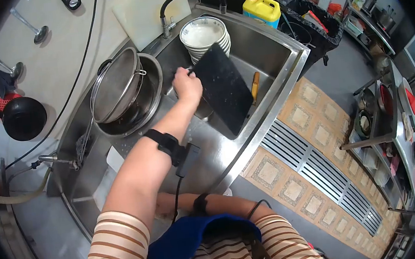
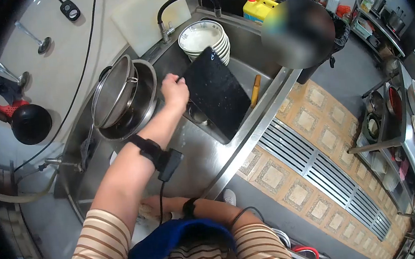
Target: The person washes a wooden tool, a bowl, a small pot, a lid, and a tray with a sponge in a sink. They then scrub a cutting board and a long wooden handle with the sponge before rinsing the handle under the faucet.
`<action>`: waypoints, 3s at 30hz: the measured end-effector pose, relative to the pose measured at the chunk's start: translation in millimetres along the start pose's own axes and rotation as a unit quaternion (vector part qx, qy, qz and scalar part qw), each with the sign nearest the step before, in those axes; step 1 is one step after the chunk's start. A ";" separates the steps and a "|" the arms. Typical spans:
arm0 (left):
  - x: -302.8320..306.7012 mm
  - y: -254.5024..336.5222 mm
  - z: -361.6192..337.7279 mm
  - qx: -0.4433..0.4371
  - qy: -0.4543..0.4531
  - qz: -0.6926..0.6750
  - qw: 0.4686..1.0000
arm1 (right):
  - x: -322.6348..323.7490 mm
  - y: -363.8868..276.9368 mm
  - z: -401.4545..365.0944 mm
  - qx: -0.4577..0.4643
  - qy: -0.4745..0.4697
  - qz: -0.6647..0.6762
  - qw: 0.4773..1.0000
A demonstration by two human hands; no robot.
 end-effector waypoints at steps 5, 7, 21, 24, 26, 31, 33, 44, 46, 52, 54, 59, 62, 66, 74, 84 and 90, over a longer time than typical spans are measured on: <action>-52.6 -51.7 -32.1 0.071 -0.083 0.078 0.991 | -2.9 -11.9 1.2 0.158 0.008 -0.043 0.986; -62.1 -80.3 -32.1 0.103 -0.097 0.123 0.982 | -3.4 -17.2 -0.8 0.158 -0.014 -0.041 0.986; 229.4 -173.8 -10.5 0.113 -0.250 -0.179 0.945 | 21.8 -36.9 -17.0 -0.052 0.024 -0.110 0.992; 367.1 -279.2 -24.6 0.222 -0.040 -0.083 0.971 | 22.4 -29.7 -11.3 -0.054 0.021 -0.218 0.974; 431.3 -379.8 -53.9 0.262 0.018 0.020 0.965 | 27.0 -31.5 -8.2 -0.157 0.008 -0.205 0.966; 494.5 -491.2 -139.5 0.325 0.004 0.198 0.925 | 31.9 8.8 16.1 -0.246 0.174 -0.001 0.954; 495.9 -533.1 -153.5 0.359 -0.041 0.234 0.903 | 31.4 -12.7 40.3 -0.241 0.230 0.049 0.942; 391.1 -612.0 -147.5 0.457 -0.282 0.394 0.746 | 6.9 64.4 84.4 -0.411 0.000 -0.375 0.831; 372.9 -617.5 -148.7 0.410 -0.258 0.445 0.753 | 16.9 82.5 81.2 -0.425 -0.009 -0.359 0.831; 345.3 -625.1 -155.1 0.519 -0.339 0.279 0.733 | 15.7 172.9 38.6 -0.438 0.070 -0.371 0.816; 346.8 -599.9 -168.7 0.641 -0.342 0.065 0.684 | -0.7 195.2 49.8 -0.449 0.040 -0.377 0.809; 373.5 -541.2 -177.6 0.658 -0.268 -0.262 0.653 | -67.3 76.8 152.5 -0.235 0.011 -0.238 0.942; 379.9 -525.5 -196.3 0.682 -0.200 -0.276 0.647 | -96.9 4.8 163.1 -0.157 0.006 -0.291 0.944; 362.2 -485.5 -206.2 0.618 -0.252 -0.267 0.695 | -104.1 5.6 148.2 -0.097 -0.013 -0.343 0.934; 375.5 -438.0 -217.2 0.543 -0.292 -0.166 0.770 | 23.8 75.9 92.7 -0.339 0.066 -0.357 0.868; 347.4 -400.8 -190.5 0.546 -0.322 -0.317 0.705 | -67.4 -51.5 110.2 -0.026 0.041 -0.424 0.904; 358.7 -416.4 -208.9 0.556 -0.325 -0.196 0.740 | -10.6 36.5 114.6 -0.152 0.047 -0.472 0.867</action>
Point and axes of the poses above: each hand's wrist, its own z-axis towards the middle knuckle, its own x-axis out of the back of the hand, y = z × x, the point moved 9 cm from there along z, towards the middle knuckle, and after that the axes turned 12 degrees about x, right-handed, at the moved point
